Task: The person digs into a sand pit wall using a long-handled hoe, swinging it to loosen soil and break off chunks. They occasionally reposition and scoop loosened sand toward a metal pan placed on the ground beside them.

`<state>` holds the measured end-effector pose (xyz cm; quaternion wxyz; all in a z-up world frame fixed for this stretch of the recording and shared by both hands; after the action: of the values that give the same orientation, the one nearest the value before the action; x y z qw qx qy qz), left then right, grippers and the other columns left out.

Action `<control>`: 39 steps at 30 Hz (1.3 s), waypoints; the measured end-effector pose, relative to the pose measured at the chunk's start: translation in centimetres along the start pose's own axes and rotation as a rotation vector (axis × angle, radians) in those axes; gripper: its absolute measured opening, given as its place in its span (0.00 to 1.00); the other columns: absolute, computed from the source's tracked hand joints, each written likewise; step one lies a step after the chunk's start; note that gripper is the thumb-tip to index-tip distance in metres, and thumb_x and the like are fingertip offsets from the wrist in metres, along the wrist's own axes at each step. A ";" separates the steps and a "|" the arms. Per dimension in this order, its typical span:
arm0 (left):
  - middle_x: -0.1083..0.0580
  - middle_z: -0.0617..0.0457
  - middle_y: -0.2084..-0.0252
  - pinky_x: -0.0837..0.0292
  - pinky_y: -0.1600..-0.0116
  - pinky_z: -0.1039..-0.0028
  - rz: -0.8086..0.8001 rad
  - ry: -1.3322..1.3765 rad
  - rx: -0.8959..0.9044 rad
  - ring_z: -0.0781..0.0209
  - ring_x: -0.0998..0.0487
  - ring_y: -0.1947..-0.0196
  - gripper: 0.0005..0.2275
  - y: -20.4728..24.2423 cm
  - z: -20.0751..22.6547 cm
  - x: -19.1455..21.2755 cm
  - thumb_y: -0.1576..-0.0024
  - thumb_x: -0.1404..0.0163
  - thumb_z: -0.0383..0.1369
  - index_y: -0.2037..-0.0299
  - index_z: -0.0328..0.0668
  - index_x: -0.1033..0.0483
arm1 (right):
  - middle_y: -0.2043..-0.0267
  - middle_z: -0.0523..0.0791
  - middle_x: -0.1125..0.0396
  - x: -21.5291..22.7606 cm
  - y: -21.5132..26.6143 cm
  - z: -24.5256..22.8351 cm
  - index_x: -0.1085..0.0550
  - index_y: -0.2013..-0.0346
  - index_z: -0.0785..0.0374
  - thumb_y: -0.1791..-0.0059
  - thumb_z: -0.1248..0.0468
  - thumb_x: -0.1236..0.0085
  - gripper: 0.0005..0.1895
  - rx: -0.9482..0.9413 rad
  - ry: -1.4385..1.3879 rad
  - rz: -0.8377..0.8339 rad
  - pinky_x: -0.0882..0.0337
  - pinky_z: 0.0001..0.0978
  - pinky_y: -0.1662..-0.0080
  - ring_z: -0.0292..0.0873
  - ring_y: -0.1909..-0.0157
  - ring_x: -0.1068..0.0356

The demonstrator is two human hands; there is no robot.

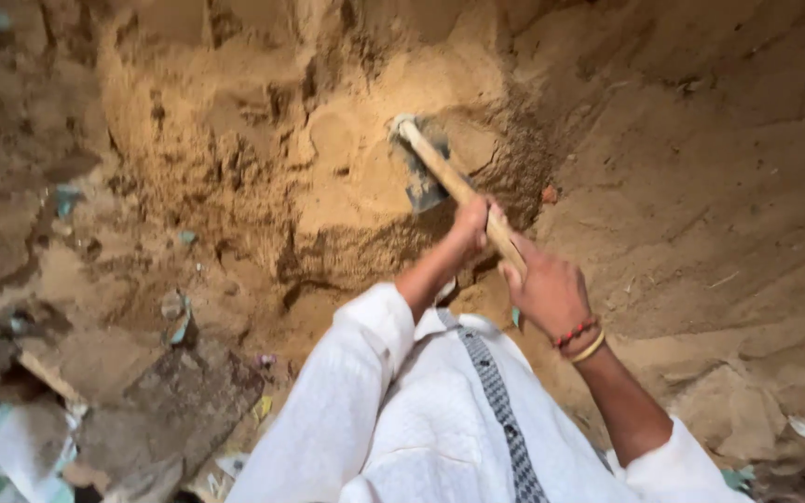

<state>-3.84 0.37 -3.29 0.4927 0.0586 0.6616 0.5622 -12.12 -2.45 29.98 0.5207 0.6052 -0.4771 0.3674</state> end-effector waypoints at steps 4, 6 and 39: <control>0.31 0.48 0.78 0.27 0.75 0.65 0.101 -0.225 -0.063 0.57 0.28 0.81 0.05 4.4 3.2 0.4 0.42 0.56 0.26 0.70 0.34 0.31 | 0.69 0.55 0.27 1.6 1.6 -4.0 0.23 0.46 0.49 0.49 0.53 0.43 0.17 0.144 -0.099 0.107 0.28 0.50 0.65 0.58 0.68 0.27; 0.30 0.47 0.77 0.25 0.74 0.65 0.173 -0.220 -0.046 0.57 0.28 0.80 0.05 6.5 3.8 2.3 0.42 0.54 0.24 0.70 0.31 0.30 | 0.70 0.54 0.28 2.1 2.4 -6.5 0.22 0.49 0.46 0.48 0.52 0.44 0.14 0.205 -0.103 0.162 0.28 0.48 0.66 0.56 0.69 0.27; 0.27 0.44 0.78 0.23 0.74 0.64 -0.003 -0.146 -0.184 0.54 0.24 0.81 0.03 3.0 -3.6 12.8 0.48 0.48 0.22 0.70 0.26 0.27 | 0.57 0.52 0.25 -9.5 10.0 -4.3 0.20 0.53 0.57 0.50 0.60 0.40 0.12 0.319 -0.254 0.127 0.25 0.44 0.58 0.56 0.60 0.25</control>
<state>-14.36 7.04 -8.80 0.5437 0.0526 0.5697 0.6141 -24.12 3.57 24.66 0.3300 0.6901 -0.5117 0.3912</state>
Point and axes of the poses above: each hand's wrist, its own y-axis away from the middle knuckle, its own x-axis out of the back of the hand, z = x × y, the point moved 7 cm from there along -y, towards the middle knuckle
